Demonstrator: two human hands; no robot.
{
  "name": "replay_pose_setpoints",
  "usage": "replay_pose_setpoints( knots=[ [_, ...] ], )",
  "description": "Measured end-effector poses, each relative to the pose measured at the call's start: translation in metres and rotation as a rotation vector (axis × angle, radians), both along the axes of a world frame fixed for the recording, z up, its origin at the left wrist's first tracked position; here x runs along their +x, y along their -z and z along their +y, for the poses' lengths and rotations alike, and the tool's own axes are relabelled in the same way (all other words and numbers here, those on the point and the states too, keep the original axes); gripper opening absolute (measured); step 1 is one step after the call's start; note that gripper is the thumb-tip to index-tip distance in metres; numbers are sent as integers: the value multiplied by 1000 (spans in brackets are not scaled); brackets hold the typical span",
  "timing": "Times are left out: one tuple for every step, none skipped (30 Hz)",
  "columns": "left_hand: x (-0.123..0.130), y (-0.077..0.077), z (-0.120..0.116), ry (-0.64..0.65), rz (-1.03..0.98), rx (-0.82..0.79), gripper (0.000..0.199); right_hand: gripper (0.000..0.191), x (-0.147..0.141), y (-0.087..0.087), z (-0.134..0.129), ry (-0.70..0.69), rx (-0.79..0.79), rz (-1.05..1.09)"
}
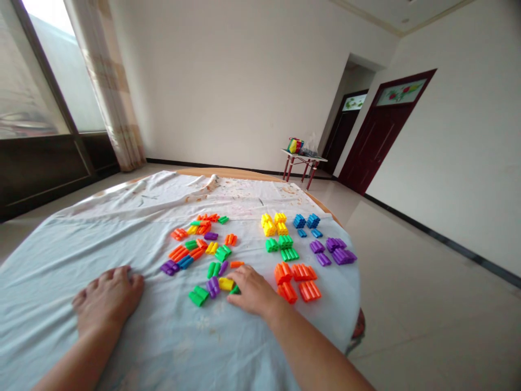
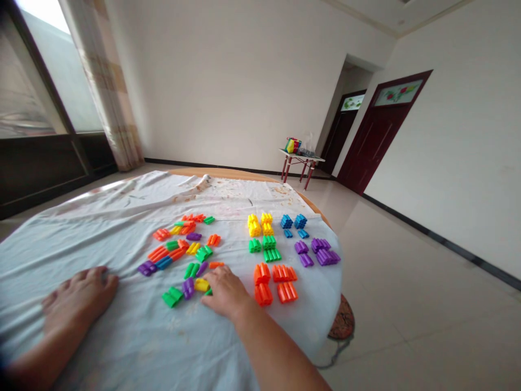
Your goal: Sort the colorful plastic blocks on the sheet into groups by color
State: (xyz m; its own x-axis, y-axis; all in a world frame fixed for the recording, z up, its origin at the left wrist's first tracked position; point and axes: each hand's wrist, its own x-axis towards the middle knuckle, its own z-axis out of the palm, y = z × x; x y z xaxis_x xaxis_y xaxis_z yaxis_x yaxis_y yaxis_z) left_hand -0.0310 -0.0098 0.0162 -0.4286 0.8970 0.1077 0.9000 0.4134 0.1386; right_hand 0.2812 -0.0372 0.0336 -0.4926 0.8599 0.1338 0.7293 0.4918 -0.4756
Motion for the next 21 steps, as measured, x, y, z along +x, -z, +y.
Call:
replay_pose_setpoints(
  knots=[
    [0, 0, -1, -1, -1, 4, 61, 41, -2, 2, 3, 14, 14, -12],
    [1, -1, -1, 1, -5, 8, 61, 36, -3, 2, 6, 37, 35, -23],
    [1, -1, -2, 4, -10, 11, 61, 31, -4, 3, 8, 63, 58, -36],
    [2, -2, -2, 8, -16, 14, 61, 28, -6, 3, 11, 87, 80, -46],
    [2, -2, -2, 10, -21, 16, 60, 27, -7, 3, 13, 108, 99, -52],
    [2, -2, -2, 12, -24, 18, 60, 27, -9, 3, 15, 119, 111, -52],
    [1, -2, -2, 15, -26, 20, 60, 26, -11, 4, 16, 119, 119, -49],
    [1, -1, -2, 15, -26, 24, 60, 25, -13, 4, 17, 109, 123, -44],
    [0, -1, -1, 12, -26, 28, 60, 24, -15, 5, 17, 97, 125, -39],
    [0, 0, 0, 9, -28, 30, 59, 21, -16, 6, 17, 89, 127, -35],
    [-1, 0, 1, 6, -29, 31, 59, 19, -17, 7, 17, 86, 131, -29],
    [-1, 0, 1, 4, -29, 32, 59, 18, -17, 8, 16, 92, 138, -19],
    [-1, 0, 2, 5, -27, 32, 59, 19, -17, 8, 15, 108, 148, -3],
    [-1, 0, 2, 6, -25, 28, 59, 21, -17, 9, 15, 127, 161, 17],
    [-1, 0, 2, 8, -23, 24, 59, 25, -17, 10, 14, 148, 174, 35],
    [-1, 0, 2, 9, -22, 19, 59, 30, -16, 11, 14, 169, 184, 50],
    [-1, 0, 2, 8, -24, 14, 60, 34, -16, 12, 13, 185, 190, 56],
    [-1, 0, 1, 5, -26, 10, 60, 36, -16, 12, 13, 192, 189, 54],
    [-1, 0, 1, 3, -27, 12, 60, 38, -17, 13, 12, 190, 182, 45],
    [-2, 0, 1, 5, -27, 16, 61, 39, -17, 14, 11, 181, 171, 33],
    [-2, 0, 1, 6, -27, 22, 61, 41, -17, 14, 9, 165, 157, 21]
  ],
)
